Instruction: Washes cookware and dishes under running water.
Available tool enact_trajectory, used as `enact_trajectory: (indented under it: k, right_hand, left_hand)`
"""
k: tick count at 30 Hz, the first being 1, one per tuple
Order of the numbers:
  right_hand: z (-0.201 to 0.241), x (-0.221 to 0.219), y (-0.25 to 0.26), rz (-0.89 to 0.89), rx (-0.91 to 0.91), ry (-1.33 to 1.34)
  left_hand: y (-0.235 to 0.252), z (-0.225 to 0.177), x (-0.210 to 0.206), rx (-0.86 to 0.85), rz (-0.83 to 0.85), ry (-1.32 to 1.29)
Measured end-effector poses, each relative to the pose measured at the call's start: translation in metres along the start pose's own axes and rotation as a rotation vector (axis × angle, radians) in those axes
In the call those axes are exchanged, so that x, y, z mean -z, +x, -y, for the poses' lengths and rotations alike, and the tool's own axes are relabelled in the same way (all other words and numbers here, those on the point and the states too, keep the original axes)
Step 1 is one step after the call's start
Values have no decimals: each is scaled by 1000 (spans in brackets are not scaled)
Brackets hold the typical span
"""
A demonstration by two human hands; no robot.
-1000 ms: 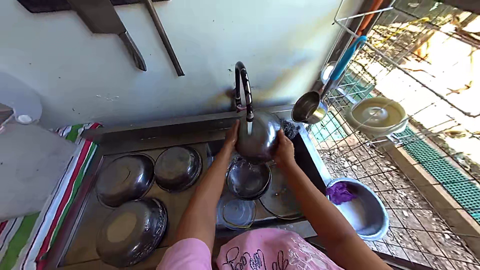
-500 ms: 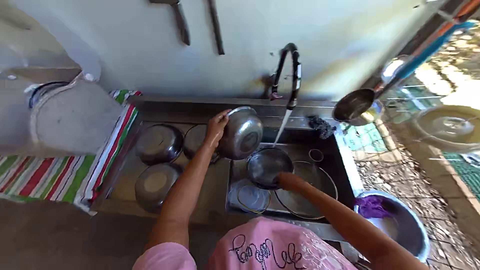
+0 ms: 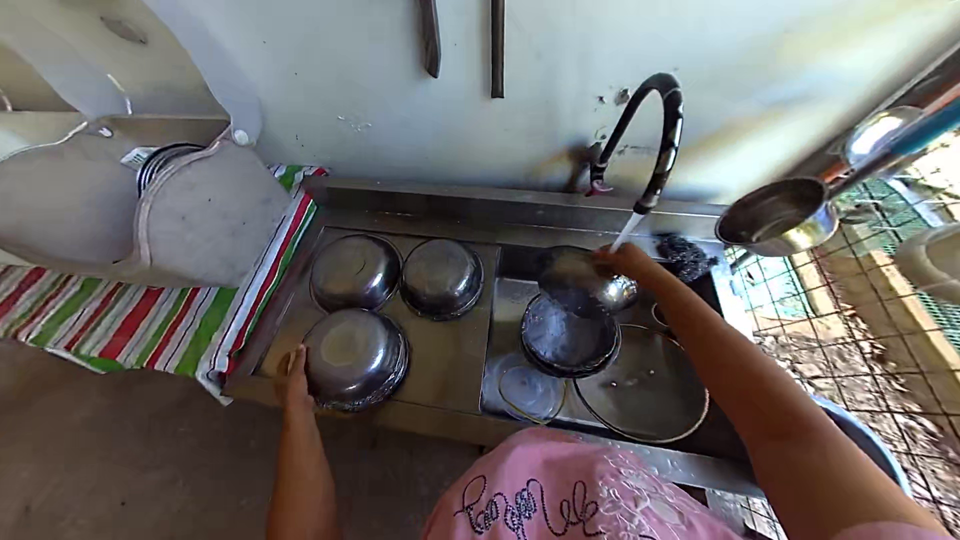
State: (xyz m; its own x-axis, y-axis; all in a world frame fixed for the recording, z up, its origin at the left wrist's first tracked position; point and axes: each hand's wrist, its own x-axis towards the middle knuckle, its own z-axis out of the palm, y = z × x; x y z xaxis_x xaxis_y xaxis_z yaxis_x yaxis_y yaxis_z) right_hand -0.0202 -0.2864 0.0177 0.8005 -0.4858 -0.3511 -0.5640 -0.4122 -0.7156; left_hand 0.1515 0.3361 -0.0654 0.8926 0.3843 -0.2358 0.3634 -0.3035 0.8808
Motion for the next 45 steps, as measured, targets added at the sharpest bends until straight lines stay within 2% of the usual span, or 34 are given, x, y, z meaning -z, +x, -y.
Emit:
enact_trajectory:
  k: [4,7,9,11,13,15,17,19,21,23,24,26,28,29,30,32,33,35,38,39,42,43,45]
  right_hand:
    - [-3,19,-13,-82,41,61]
    - [-20,32,-25,-103,103,160]
    - [-29,39,-32,-111,103,264]
    - [-36,45,-36,-114,96,385]
    - [-39,50,-40,-109,59,514]
    - [-35,52,-45,-88,21,635]
    - [-22,47,-50,-111,-9,767]
    - [-6,35,-51,-161,-43,923]
    - [9,10,-45,-232,-73,1118]
    - [21,-28,-40,-257,-47,1191]
    - [23,-47,-38,-250,-23,1125]
    - [8,-68,-30,-167,112,804]
    - [-29,-67,-11,-64,310,260]
    - [-51,-62,0,-68,358,-46]
    - [-72,-55,7,-95,355,-290]
    - [-104,-40,8,-111,239,-502]
    - [-111,-39,4,-89,171,-516]
    - [-107,-55,-15,-12,108,-342]
    - [-76,-75,-34,72,275,60]
    - [-70,-76,-27,44,323,77]
    - [-91,-60,13,-196,365,-224]
    - [-109,-55,24,-258,323,-319]
    - [-127,-51,29,-236,169,-349]
  left_hand:
    - [0,17,-7,13,67,13]
    - [12,25,-2,-29,11,142]
    - [12,6,-3,-187,-51,354]
    - [-10,-36,-24,-441,-30,391]
    - [-56,-86,-69,-619,209,273]
    - [-115,-121,-133,-685,566,124]
    - [-178,-137,-201,-695,974,0]
    - [-233,-143,-263,-705,1273,-47]
    - [-273,-143,-316,-611,1418,-93]
    - [-298,-137,-356,-389,1390,-231]
    - [-304,-134,-373,-299,1328,-309]
    - [-308,-129,-392,-123,1224,-403]
    - [-312,-133,-392,71,1219,-418]
    - [-313,-134,-391,129,1235,-424]
    - [-315,-135,-388,155,1236,-423]
    - [-315,-136,-385,134,1210,-408]
    - [-312,-138,-385,101,1195,-402]
    - [-305,-138,-390,31,1163,-387]
    - [-305,-132,-398,-42,1197,-302]
    - [-309,-130,-399,-58,1224,-257]
    - [-319,-143,-401,-104,1266,-176]
    - [-321,-149,-403,-134,1248,-168]
    - [-320,-162,-409,-226,1213,-147]
